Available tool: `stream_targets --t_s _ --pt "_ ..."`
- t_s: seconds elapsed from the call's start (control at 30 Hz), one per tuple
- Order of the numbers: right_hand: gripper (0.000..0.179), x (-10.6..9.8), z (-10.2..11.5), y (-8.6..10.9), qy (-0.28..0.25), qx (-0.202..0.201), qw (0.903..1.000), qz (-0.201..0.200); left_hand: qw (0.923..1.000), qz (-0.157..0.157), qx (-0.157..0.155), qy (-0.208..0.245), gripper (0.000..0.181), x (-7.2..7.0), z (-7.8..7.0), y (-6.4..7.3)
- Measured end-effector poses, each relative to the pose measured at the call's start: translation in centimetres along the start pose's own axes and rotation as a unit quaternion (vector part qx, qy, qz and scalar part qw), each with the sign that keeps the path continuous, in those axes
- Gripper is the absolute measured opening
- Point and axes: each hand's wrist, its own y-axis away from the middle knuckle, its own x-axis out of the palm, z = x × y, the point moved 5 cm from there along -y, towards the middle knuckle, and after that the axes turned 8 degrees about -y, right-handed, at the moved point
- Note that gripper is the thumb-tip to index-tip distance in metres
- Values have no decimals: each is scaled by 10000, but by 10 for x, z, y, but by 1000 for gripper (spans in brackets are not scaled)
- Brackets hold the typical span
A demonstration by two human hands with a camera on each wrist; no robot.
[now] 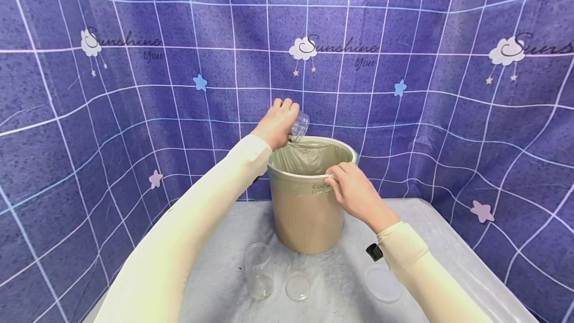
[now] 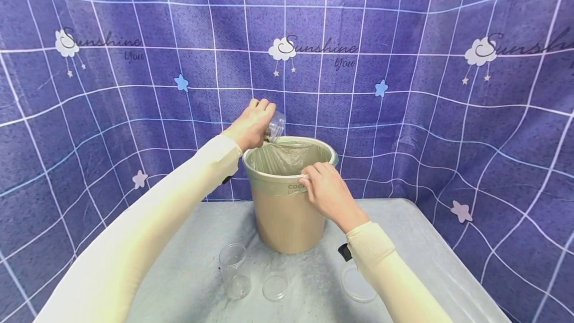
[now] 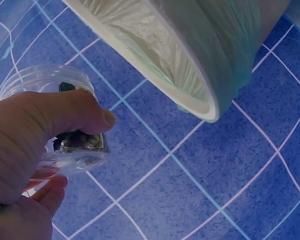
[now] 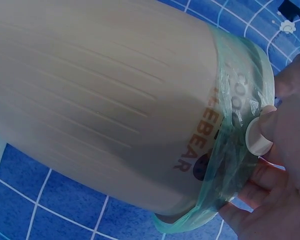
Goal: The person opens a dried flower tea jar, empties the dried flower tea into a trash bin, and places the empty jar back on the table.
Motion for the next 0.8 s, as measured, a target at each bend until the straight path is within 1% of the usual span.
stream_targets --t_s 0.17,0.27,0.5,0.7,0.8 --pt "12 -1 0 -1 14 37 10000 38 9999 5 76 -117 52 2 -6 -2" --pt "13 -1 1 0 26 35 10000 41 9997 35 153 -191 52 4 -9 -4" --pt "12 -1 0 0 16 60 10000 38 9987 218 266 -371 50 6 -13 -7" --pt "13 -1 0 0 16 13 10000 5 9972 124 388 -620 44 8 -14 -7" --pt "13 0 -1 0 15 1 10000 4 9967 134 416 -685 43 11 -16 -7"
